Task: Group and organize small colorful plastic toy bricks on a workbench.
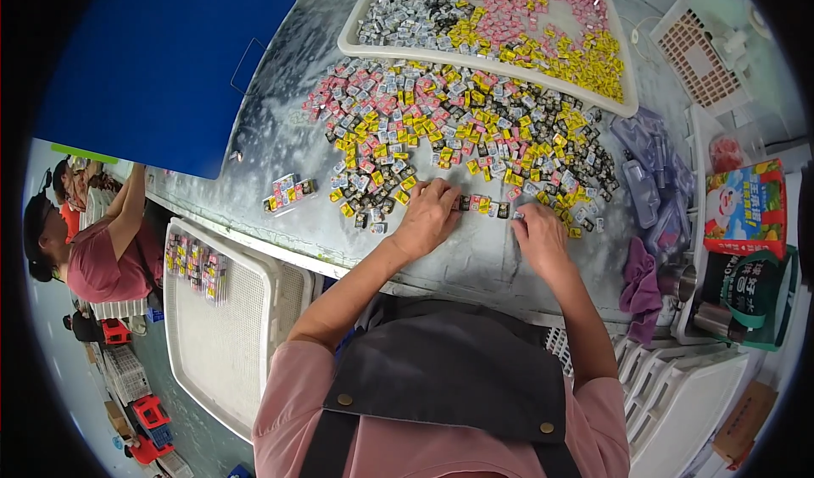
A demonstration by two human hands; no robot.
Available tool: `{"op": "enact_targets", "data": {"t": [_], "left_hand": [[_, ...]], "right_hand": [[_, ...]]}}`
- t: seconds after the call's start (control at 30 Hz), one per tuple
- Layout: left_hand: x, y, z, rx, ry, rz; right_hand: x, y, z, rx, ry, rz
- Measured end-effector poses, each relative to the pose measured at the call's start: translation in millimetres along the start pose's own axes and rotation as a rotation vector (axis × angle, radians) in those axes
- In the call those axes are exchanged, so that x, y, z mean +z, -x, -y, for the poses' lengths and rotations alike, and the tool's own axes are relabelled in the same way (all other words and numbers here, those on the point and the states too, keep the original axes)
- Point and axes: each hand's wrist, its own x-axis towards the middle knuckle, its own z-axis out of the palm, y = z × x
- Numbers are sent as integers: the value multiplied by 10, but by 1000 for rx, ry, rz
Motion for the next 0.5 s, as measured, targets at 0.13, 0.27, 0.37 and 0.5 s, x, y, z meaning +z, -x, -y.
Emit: {"op": "enact_targets", "data": {"t": [0.13, 0.27, 0.37, 0.5], "left_hand": [[5, 2, 12, -13, -20, 6], [-7, -50, 46, 2, -6, 41], [-10, -77, 48, 13, -30, 69], [-6, -80, 57, 10, -31, 71]], "right_hand": [[-61, -115, 63, 6, -73, 24], [-124, -134, 35, 3, -136, 117], [-69, -143, 37, -39, -34, 116], [-148, -174, 171, -15, -41, 115]]}}
